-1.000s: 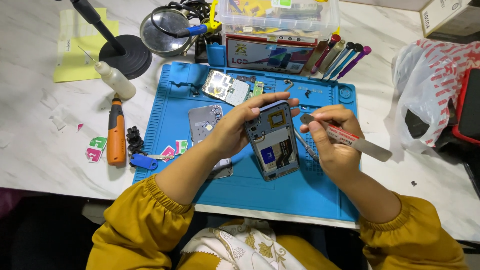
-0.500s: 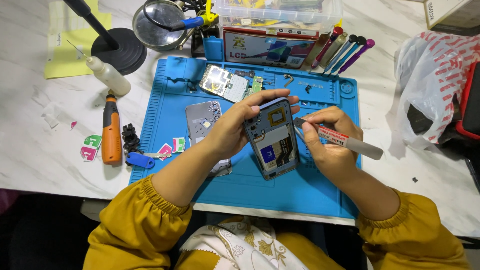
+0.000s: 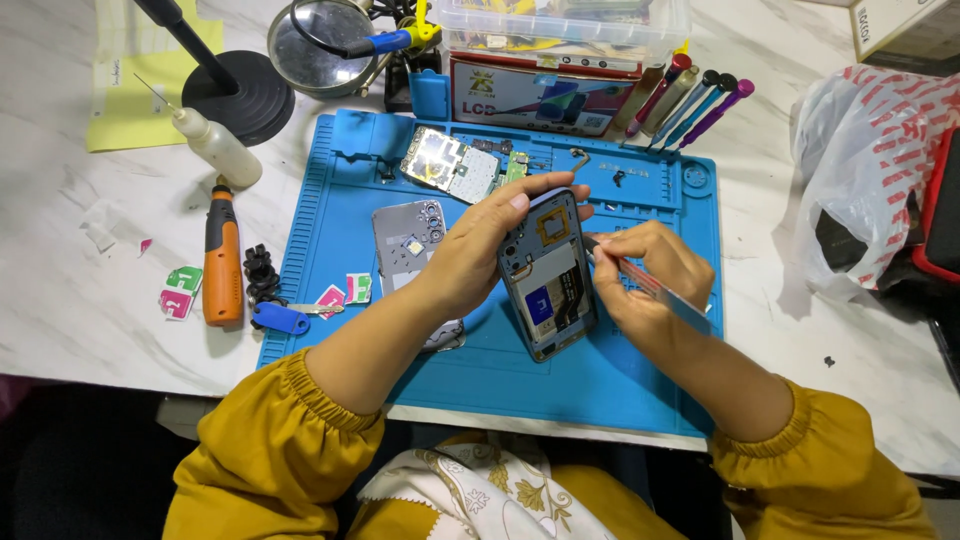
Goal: Disassembling a mobile phone to access internal components using a screwdriver and pry tool
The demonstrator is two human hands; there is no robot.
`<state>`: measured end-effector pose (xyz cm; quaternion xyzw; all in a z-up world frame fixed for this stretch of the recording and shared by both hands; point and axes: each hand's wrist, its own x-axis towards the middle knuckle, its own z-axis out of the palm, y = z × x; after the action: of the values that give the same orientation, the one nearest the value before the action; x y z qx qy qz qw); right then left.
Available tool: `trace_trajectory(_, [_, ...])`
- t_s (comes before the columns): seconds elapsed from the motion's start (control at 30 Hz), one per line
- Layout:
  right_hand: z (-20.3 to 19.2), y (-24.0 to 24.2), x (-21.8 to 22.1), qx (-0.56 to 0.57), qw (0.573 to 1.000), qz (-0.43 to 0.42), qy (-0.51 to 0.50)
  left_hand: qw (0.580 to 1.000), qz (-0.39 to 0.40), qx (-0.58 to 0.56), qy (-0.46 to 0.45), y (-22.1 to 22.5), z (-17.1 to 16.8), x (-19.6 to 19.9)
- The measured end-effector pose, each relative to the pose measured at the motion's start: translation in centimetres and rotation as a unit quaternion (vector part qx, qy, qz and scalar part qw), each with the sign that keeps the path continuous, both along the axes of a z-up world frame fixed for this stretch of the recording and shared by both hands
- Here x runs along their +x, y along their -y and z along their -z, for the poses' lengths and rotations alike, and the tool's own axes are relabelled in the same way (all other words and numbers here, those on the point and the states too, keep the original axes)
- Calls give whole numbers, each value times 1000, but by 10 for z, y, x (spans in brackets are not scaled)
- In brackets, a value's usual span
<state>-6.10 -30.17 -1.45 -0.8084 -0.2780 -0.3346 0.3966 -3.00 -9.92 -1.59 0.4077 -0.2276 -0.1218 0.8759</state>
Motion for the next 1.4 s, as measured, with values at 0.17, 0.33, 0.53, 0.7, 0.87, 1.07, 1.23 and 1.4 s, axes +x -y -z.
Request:
trace_trajectory(0.17, [0, 1, -4, -38, 999, 14, -32, 1000, -17, 6, -12, -3, 6, 5])
trace_trajectory(0.33, [-1, 14, -18, -6, 981, 14, -195, 999, -19, 13, -29, -5, 10, 10])
trace_trajectory(0.53, [4, 25, -29, -20, 961, 35, -274, 999, -18, 16, -29, -4, 9, 10])
trace_trajectory(0.7, [2, 32, -25, -52, 941, 5, -334, 999, -19, 17, -43, -5, 16, 17])
trace_trajectory(0.87, [-1, 32, -27, -69, 930, 7, -360, 998, -21, 25, -57, -6, 20, 21])
trace_trajectory(1.07, [7, 40, -21, -67, 915, 2, -397, 998, -20, 21, -59, -8, 23, 23])
trace_trajectory(1.23, [-8, 39, -16, -63, 903, -30, -424, 999, -11, 21, -43, -6, 13, 18])
trace_trajectory(1.4, [-10, 36, -15, -27, 918, -60, -390, 999, -18, 25, -44, -7, 13, 18])
